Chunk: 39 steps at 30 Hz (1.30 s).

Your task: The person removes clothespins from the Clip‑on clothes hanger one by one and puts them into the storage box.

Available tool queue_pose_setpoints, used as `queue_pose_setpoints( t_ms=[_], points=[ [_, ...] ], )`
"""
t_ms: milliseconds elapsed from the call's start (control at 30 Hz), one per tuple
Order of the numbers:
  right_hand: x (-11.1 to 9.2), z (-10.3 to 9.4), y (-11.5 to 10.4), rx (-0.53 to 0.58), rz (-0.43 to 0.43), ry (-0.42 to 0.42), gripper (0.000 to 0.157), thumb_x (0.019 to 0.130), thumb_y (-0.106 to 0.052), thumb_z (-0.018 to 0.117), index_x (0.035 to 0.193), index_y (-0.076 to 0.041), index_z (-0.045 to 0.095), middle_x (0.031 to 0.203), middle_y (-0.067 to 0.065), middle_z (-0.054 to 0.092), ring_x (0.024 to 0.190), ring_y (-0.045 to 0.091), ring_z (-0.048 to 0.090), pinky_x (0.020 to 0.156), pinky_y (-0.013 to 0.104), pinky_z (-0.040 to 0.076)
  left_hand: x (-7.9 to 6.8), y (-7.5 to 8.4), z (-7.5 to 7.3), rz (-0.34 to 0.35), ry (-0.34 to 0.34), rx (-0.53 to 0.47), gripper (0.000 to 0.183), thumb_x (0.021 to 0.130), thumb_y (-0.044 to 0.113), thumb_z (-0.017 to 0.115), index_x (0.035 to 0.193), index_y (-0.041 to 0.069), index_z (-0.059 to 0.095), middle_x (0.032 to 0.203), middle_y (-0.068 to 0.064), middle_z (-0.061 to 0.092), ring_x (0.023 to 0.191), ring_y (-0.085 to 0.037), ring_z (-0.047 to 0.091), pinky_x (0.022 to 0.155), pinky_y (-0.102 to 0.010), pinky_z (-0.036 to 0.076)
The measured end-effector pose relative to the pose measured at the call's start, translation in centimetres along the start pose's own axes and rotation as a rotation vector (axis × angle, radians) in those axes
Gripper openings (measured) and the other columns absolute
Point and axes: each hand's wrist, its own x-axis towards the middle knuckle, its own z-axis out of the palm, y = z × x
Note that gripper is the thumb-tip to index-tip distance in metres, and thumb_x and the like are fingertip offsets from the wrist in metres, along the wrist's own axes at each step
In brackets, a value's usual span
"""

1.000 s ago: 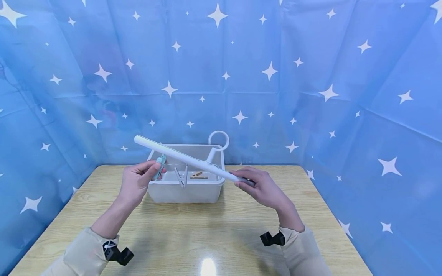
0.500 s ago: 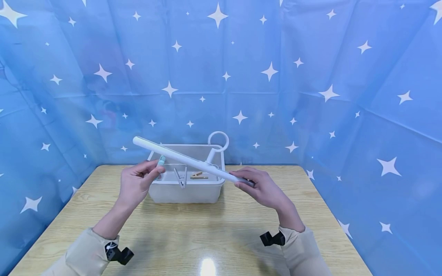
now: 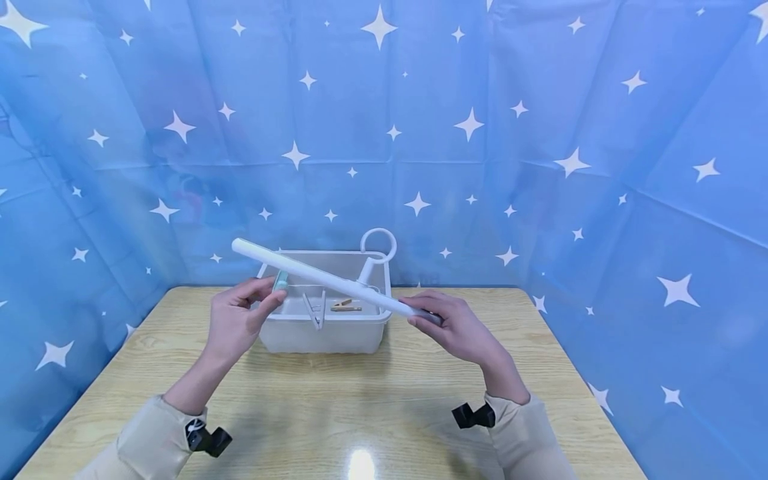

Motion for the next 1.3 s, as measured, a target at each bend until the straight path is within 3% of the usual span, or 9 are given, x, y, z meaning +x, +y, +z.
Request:
queue_pose_setpoints(
  t_ms=[133,467,600,900,1300],
  points=[
    [0.0,0.1,0.1,0.005,0.014,0.013,0.034,0.098,-0.022,0.065,0.132,-0.023,0.066,0.12,-0.001,0.065,0.064,0.004,0.048,0.062,0.024,0.046,0.0,0.1,0.0,-0.029,-0.021,-0.043,0.022,0.087,-0.002,0.073,0.109,-0.002,0.075,0.077,0.019,0.072,0.068,-0.003,0.067,0.062,-0.017,0.05],
    [0.2,-0.2,0.2,-0.044,0.032,0.058,0.036,0.098,-0.024,0.065,0.134,-0.028,0.065,0.117,-0.002,0.066,0.065,0.008,0.048,0.06,0.024,0.045,0.3,-0.1,-0.2,-0.066,-0.023,-0.043,0.02,0.093,0.009,0.07,0.11,-0.001,0.074,0.084,0.018,0.071,0.063,-0.002,0.056,0.057,-0.017,0.044],
    [0.2,-0.3,0.2,-0.042,0.027,0.065,0.036,0.098,-0.023,0.066,0.134,-0.027,0.065,0.116,-0.002,0.066,0.068,0.008,0.049,0.061,0.024,0.045,0.5,-0.3,-0.1,-0.046,-0.004,-0.063,0.022,0.093,0.007,0.07,0.112,-0.004,0.072,0.09,0.015,0.067,0.068,0.0,0.055,0.062,-0.013,0.045],
    [0.2,-0.3,0.2,-0.038,0.026,0.069,0.037,0.099,-0.025,0.065,0.135,-0.031,0.063,0.114,-0.004,0.065,0.063,0.006,0.045,0.058,0.024,0.042,0.6,-0.7,-0.2,-0.024,0.03,-0.017,0.021,0.09,0.002,0.072,0.111,-0.003,0.073,0.087,0.013,0.056,0.074,-0.001,0.05,0.071,-0.011,0.047],
    [0.1,-0.5,0.3,-0.044,0.035,0.084,0.038,0.099,-0.023,0.064,0.135,-0.031,0.063,0.113,-0.006,0.065,0.06,0.005,0.042,0.055,0.023,0.04,0.6,-1.4,-0.5,-0.107,0.027,0.057,0.023,0.092,0.009,0.072,0.114,0.005,0.074,0.091,0.013,0.06,0.082,-0.004,0.059,0.07,-0.013,0.048]
  ],
)
